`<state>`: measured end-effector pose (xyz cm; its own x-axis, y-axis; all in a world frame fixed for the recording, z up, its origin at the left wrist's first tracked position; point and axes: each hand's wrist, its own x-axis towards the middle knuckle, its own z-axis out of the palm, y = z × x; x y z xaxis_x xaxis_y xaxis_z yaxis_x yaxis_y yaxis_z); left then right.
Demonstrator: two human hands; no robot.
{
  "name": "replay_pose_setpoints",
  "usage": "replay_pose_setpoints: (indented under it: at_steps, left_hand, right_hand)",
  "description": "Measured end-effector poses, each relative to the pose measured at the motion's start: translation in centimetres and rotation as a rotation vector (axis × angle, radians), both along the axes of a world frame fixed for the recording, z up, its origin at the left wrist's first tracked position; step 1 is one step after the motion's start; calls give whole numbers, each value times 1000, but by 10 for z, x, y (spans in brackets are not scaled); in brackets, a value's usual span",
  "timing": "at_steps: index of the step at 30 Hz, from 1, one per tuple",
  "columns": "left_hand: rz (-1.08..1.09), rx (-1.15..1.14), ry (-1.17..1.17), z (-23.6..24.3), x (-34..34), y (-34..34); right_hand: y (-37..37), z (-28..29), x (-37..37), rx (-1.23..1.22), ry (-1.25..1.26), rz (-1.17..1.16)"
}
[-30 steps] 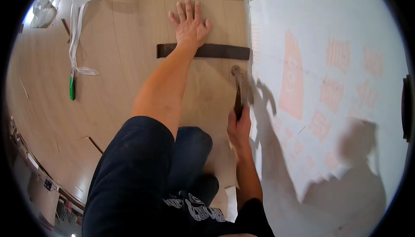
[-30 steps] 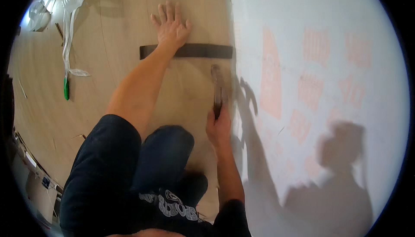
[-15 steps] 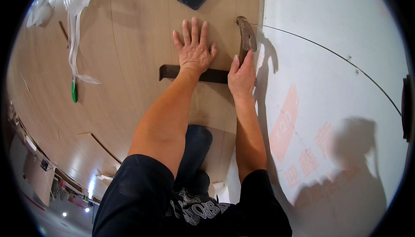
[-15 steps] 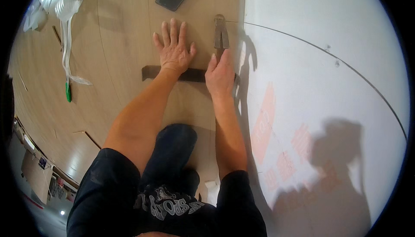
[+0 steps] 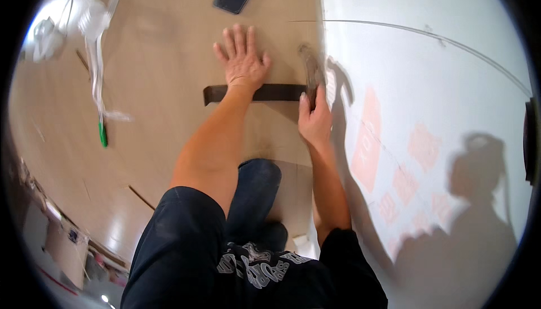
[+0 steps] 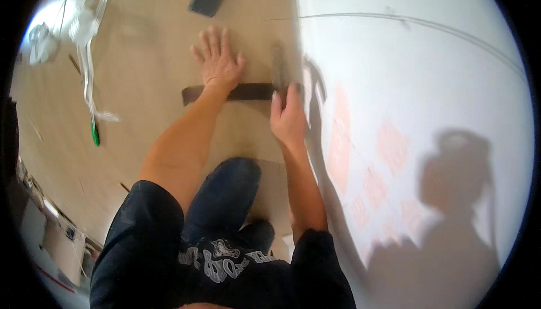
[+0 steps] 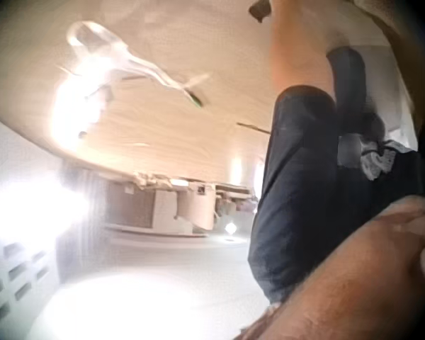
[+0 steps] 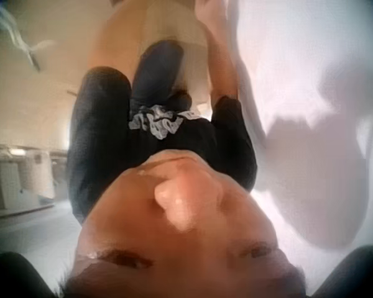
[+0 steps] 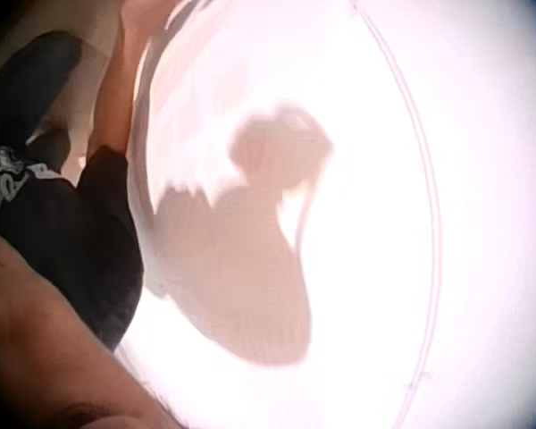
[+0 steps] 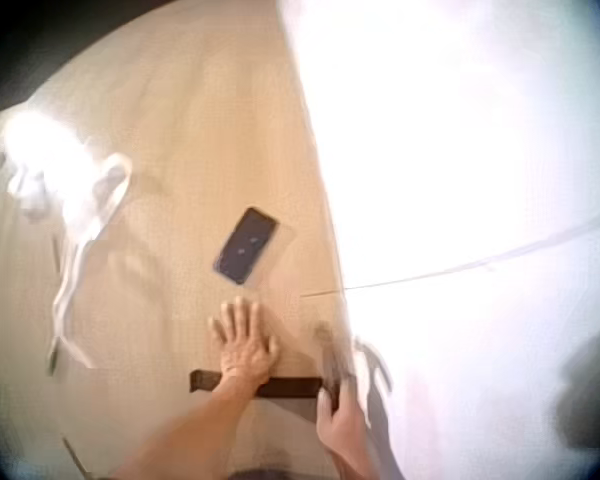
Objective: The person fits flooring planks into place along a wall, using a hammer, a pull bar, and a white tapping block to tap the planks into a secure fit.
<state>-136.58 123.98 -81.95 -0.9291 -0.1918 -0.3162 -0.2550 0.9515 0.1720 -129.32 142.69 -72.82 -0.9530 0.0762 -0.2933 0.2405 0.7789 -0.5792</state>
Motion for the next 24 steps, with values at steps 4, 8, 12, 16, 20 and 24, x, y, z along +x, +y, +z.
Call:
replay_pose_setpoints:
  at_steps: [4, 8, 12, 16, 20, 24]
  left_hand:
    - [-14, -76, 43, -3, -1, -5]
    - [-85, -93, 79, -10, -1, 22]
    - [-218, -292, -32, -56, 8, 10]
    - [-350, 120, 105, -46, -46, -48]
    - [-507, 380, -186, 19, 47, -40]
    - [-1631, -576, -25, 61, 152, -28]
  right_hand:
    - [35, 51, 131, -99, -267, -59]
    - [59, 131, 314, 15, -414, -237]
    - [70, 210, 507, 193, -661, -471]
    - [34, 233, 673, 231, -708, -1062]
    - [-69, 200, 816, 222, -671, -1693]
    - [-131, 152, 897, 29, -667, -2011]
